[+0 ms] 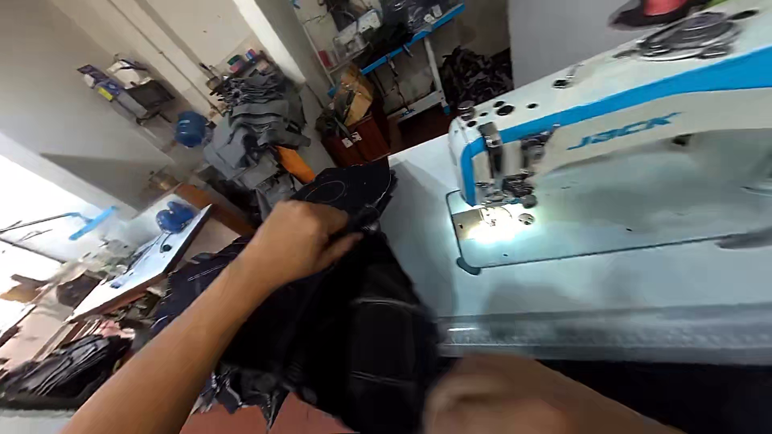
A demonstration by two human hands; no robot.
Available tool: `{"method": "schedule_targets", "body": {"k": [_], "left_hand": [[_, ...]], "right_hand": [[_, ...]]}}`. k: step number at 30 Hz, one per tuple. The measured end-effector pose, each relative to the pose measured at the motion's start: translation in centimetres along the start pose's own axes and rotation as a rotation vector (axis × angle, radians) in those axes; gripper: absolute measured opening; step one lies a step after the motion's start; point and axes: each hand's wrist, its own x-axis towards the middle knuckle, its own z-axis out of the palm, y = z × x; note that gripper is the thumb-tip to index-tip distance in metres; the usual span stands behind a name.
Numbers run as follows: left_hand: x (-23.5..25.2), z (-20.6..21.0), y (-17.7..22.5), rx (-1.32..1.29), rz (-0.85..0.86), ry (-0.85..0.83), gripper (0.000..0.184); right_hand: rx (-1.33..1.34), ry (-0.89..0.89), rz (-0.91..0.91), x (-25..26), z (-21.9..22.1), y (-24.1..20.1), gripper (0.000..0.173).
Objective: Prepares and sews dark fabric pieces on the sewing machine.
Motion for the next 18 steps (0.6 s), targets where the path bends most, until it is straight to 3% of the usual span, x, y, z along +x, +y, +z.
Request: {"method": "schedule_targets", "body": {"k": [1,2,4,5,7,10,12,15,18], "left_hand": [[1.2,1.4,1.7,0.018,0.034,-0.009,0.035],[2.1,3.1,3.2,0.030,0.045,-0.023,0.032],[2.7,6.9,5.4,0.050,0.025,-0.057,0.026],[2.7,8.5,5.9,0.057,-0.006,-0.074,0.024],[2.4,10.2,5.9,0.033,-0.097,-0.052,0.025],[2.3,9.6,6.9,0.014,-0.261,0.035,0.029],[2.7,10.3,8.9,-0.029,-0.307,0.114,0.028],[3.0,16.7,13.6,-0.286,-0.122,0.155,0.020],[3.0,20.3,13.8,-0.578,-0.045,0.219,0.021]], "right_hand": [[-0.186,0.063,-0.018,1.8,1.1,2.6,0.051],[-0.405,0.065,0.085,2.5,2.1,5.9,0.054],[-0.514,-0.252,0.560,2.2,2.4,11.3,0.067],[-0.492,-0.341,0.684,1.5,2.5,13.1,0.073],[-0.481,-0.298,0.668,-0.5,2.9,14.0,0.073],[-0.616,-0.033,0.496,-4.5,2.5,12.3,0.045],[-0.770,0.114,0.495,-7.1,0.6,11.7,0.035],[-0.824,0.142,0.579,-9.9,-0.8,11.5,0.042],[-0.831,0.100,0.593,-9.9,-1.3,11.4,0.037]]}}
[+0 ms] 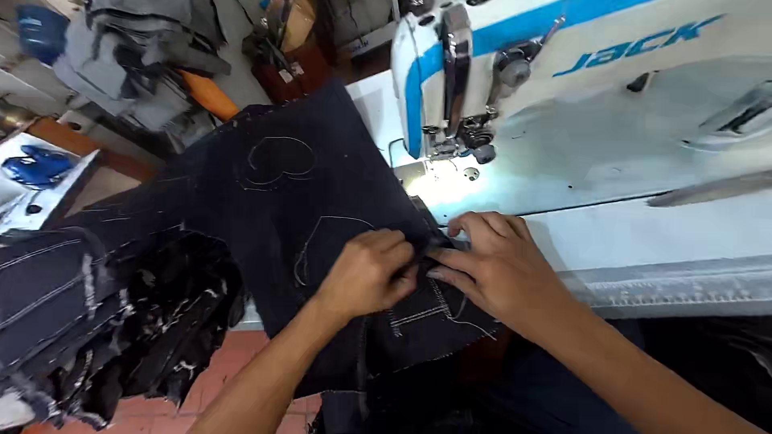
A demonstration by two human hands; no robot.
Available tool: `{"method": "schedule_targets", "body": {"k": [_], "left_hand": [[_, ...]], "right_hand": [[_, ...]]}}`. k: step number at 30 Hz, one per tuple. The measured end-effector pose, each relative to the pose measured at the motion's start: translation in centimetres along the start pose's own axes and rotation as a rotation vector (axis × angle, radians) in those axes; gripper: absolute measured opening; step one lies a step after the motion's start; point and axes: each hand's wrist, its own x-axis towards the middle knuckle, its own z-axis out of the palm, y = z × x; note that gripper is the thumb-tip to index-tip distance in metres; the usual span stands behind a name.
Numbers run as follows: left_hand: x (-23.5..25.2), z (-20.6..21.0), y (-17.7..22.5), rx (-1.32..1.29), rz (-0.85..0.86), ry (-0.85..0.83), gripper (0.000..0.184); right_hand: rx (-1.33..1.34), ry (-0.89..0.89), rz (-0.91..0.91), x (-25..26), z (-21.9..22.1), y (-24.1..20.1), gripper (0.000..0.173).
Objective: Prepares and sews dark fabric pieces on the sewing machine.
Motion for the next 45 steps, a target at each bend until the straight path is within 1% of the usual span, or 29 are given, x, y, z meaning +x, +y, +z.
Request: {"method": "schedule_targets", "body": {"k": [3,5,6,8,10,11,13,14,15,18,19,21,23,25,27,28,30,31,34,35,36,38,39,40,41,42,43,44,45], "left_hand": [[0.7,-0.3,-0.4,-0.117,-0.070,0.151,0.027],[0.4,1.1,-0.4,-0.134,-0.106,0.061,0.026],[0.3,1.3,-0.6,-0.223,-0.118,0.042,0.027],[0.2,0.9,-1.1,-0.421,-0.186,0.065,0.030],[0.2,0.6,-1.1,-0.473,-0.224,0.130,0.026],[0.2,0.6,-1.1,-0.419,-0.207,0.151,0.020],[0.2,1.1,-0.5,-0.195,-0.130,0.128,0.015],[0.2,1.4,-0.2,-0.120,-0.091,0.122,0.018],[0.3,1.5,-0.1,-0.090,-0.066,0.124,0.019],[0.0,1.1,-0.5,-0.265,-0.080,0.264,0.019],[-0.4,0.9,-0.7,-0.351,-0.108,0.361,0.019],[-1.1,0.5,-1.3,-0.430,-0.186,0.590,0.009],[-1.3,0.1,-2.5,-0.425,-0.255,0.742,0.010],[-1.0,-0.1,-4.3,-0.404,-0.313,0.805,0.011],[-0.7,-0.1,-5.6,-0.396,-0.347,0.769,0.014],[-0.4,0.0,-5.8,-0.382,-0.335,0.730,0.018],[0.5,0.4,-6.0,-0.281,-0.278,0.675,0.021],[1.1,0.7,-6.1,-0.268,-0.268,0.663,0.019],[2.6,1.0,-6.4,-0.369,-0.314,0.732,0.011],[2.8,1.0,-6.4,-0.430,-0.321,0.756,0.011],[2.8,1.0,-6.3,-0.476,-0.315,0.780,0.011],[2.5,0.9,-6.0,-0.532,-0.289,0.810,0.011],[2.3,0.9,-5.8,-0.553,-0.289,0.820,0.012],[2.2,0.9,-5.5,-0.562,-0.300,0.831,0.012],[2.1,1.0,-5.2,-0.545,-0.303,0.835,0.012],[2.0,1.2,-5.0,-0.503,-0.279,0.820,0.012],[1.9,1.2,-5.1,-0.434,-0.236,0.779,0.011],[1.7,1.1,-5.3,-0.353,-0.194,0.708,0.011],[1.4,0.9,-5.5,-0.269,-0.167,0.609,0.014]], "right_hand": [[0.021,0.003,-0.016,-0.3,-0.3,0.3,0.033],[0.109,0.048,0.048,-0.7,-0.1,-0.3,0.031],[0.208,0.043,0.118,-0.9,-0.2,-1.0,0.036],[0.504,-0.022,0.288,-1.1,-1.0,-3.2,0.055],[0.886,-0.011,0.413,-1.4,-1.9,-6.0,0.058],[1.132,0.032,0.474,-1.5,-2.5,-7.2,0.055],[1.612,0.096,0.589,-2.2,-4.2,-8.0,0.031],[1.714,0.073,0.608,-2.7,-5.4,-7.3,0.028],[1.664,0.036,0.600,-3.2,-6.3,-6.1,0.032],[0.948,0.101,0.500,-2.7,-6.1,-2.7,0.032],[0.852,0.108,0.468,-1.7,-5.4,-1.8,0.036],[0.949,0.033,0.567,1.8,-3.7,-1.2,0.046],[1.179,-0.184,0.741,5.8,-3.2,-2.4,0.062],[1.473,-0.420,0.822,8.4,-3.0,-3.9,0.075],[1.619,-0.640,0.766,8.4,-2.5,-5.4,0.089],[1.489,-0.712,0.729,7.9,-2.7,-6.2,0.088],[0.996,-0.710,0.654,6.3,-3.0,-7.7,0.070],[0.764,-0.669,0.636,5.4,-3.1,-8.2,0.071],[0.157,-0.440,0.541,2.6,-2.8,-8.6,0.093],[0.067,-0.377,0.508,1.8,-2.7,-8.1,0.085],[0.082,-0.317,0.460,1.2,-2.7,-7.6,0.067],[0.351,-0.168,0.337,0.3,-2.1,-6.6,0.026],[0.714,-0.127,0.371,0.2,-2.0,-6.5,0.011],[1.183,-0.095,0.515,0.2,-1.8,-7.0,0.010],[1.619,-0.074,0.761,0.3,-1.8,-7.9,0.020],[1.889,-0.099,0.994,0.2,-2.1,-8.5,0.027],[2.031,-0.164,1.135,-0.3,-2.5,-8.8,0.037],[2.103,-0.255,1.125,-1.3,-3.1,-8.9,0.047],[2.112,-0.340,1.025,-2.7,-4.1,-8.9,0.051]]}}
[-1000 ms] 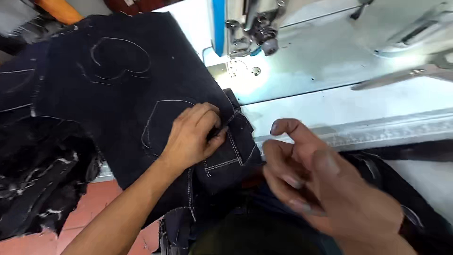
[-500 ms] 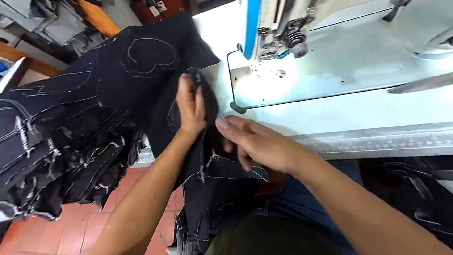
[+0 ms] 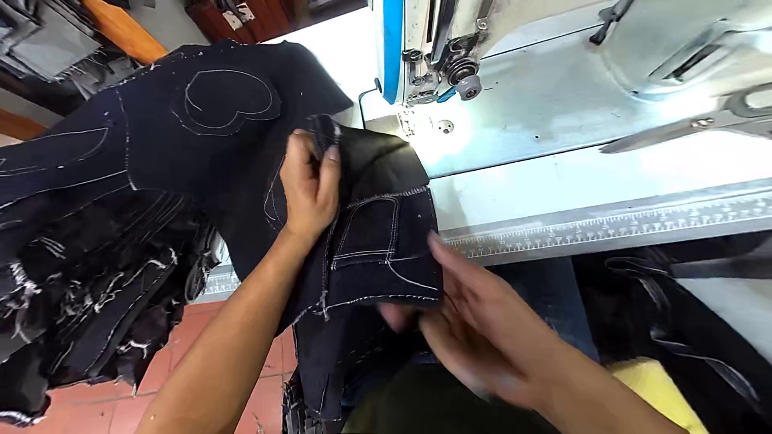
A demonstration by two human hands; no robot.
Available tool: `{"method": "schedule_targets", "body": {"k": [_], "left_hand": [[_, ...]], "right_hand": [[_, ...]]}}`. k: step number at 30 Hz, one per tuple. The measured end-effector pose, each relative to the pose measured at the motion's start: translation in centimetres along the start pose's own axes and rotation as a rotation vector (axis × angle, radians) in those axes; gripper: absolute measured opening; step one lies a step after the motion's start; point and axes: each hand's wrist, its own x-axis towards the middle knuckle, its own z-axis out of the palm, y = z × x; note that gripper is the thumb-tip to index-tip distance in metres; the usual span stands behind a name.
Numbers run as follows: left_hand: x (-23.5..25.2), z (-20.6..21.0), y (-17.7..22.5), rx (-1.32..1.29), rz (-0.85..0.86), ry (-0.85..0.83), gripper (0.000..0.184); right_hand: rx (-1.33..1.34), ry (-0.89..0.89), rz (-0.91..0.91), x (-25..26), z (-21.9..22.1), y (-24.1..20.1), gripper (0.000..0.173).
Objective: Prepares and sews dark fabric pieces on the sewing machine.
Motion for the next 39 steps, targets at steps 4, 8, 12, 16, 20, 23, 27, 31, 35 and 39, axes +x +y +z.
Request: {"method": "schedule_targets", "body": {"k": [4,8,12,16,20,23,27,31,35,39], "left_hand": [[-0.4,-1.4,-0.3,0.175,0.076,-0.377,0.026],[0.6,-1.5,0.5,0.293,0.190,-0.572,0.024],[3.3,-5.4,6.4,0.636,0.200,-0.357,0.022],[-1.3,-4.3,8.2,0.703,0.229,-0.261,0.021],[-4.4,-2.3,4.8,0.352,0.156,-0.517,0.018],[-3.7,-2.8,5.1,0.284,0.138,-0.516,0.016],[-3.6,-2.1,5.3,0.286,0.199,-0.469,0.017],[-4.4,-1.8,5.4,0.264,0.215,-0.563,0.021],[-4.5,-1.7,6.3,0.438,0.411,-0.551,0.019],[-4.4,-1.7,6.6,0.492,0.482,-0.569,0.019]], "right_hand": [[-0.665,0.147,-0.452,-4.6,-2.1,-2.0,0.027],[-1.774,0.569,-0.864,-0.1,-4.0,-2.3,0.052],[-2.211,0.477,-0.797,5.8,-3.8,-3.7,0.064],[-2.274,0.157,-0.797,8.0,-4.8,-7.5,0.060],[-2.191,0.132,-1.091,5.9,-6.6,-6.9,0.045],[-2.245,0.226,-1.081,4.2,-7.1,-5.2,0.040],[-2.185,0.193,-1.233,3.8,-7.7,-4.6,0.031],[-2.145,0.148,-1.349,3.6,-8.3,-4.2,0.032],[-2.145,0.154,-1.337,3.6,-8.2,-4.4,0.032],[-2.134,0.167,-1.338,3.8,-8.0,-4.5,0.031]]}}
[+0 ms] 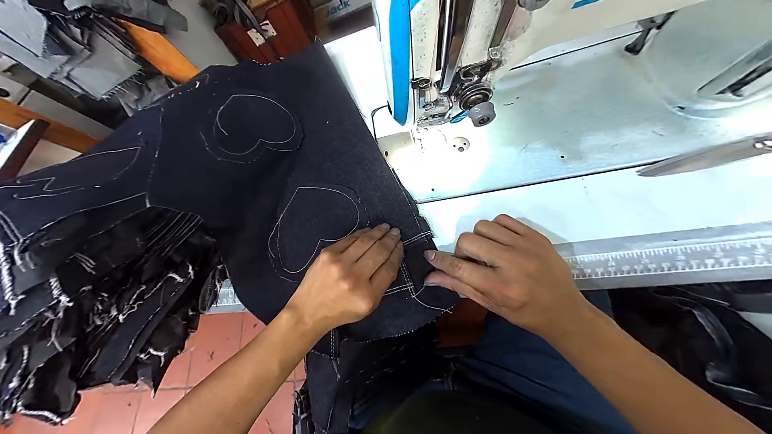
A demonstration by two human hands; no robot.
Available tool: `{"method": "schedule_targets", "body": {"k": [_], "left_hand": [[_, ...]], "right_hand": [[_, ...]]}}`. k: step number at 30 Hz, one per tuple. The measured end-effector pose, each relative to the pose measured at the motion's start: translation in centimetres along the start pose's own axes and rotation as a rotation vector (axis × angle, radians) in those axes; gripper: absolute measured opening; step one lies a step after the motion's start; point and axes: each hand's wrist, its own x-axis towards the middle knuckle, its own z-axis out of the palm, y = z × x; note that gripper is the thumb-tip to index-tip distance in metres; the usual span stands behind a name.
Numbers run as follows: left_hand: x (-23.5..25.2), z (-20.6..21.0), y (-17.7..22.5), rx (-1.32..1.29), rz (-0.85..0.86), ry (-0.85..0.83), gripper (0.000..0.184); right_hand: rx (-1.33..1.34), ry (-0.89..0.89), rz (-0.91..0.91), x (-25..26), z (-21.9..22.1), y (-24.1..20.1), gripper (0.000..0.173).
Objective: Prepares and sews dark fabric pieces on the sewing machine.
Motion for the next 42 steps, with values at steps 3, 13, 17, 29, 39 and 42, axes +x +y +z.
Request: {"method": "schedule_targets", "body": {"k": [3,13,17,29,39,42], "left_hand": [[0.5,-0.4,0.1,-0.013,0.005,-0.074,0.022],[4.6,2.9,-0.9,-0.148,-0.631,-0.303,0.075],[5.8,3.8,-4.6,-0.240,-0.497,-0.303,0.072],[4.3,2.1,-5.3,-0.128,-0.277,-0.464,0.077],[6.2,4.1,-9.6,-0.309,-0.297,-0.427,0.076],[6.3,3.7,-9.6,-0.256,-0.282,-0.426,0.074]], "right_hand": [[0.013,-0.072,0.002,0.5,-0.3,0.0,0.030],[0.112,-0.305,0.118,0.0,-3.4,3.8,0.039],[0.111,-0.292,0.191,1.3,-3.0,3.8,0.064],[0.165,-0.249,0.154,0.4,-1.7,1.6,0.030],[0.050,-0.248,0.232,1.7,-1.0,2.0,0.033],[0.033,-0.249,0.240,2.1,-0.9,1.6,0.032]]}}
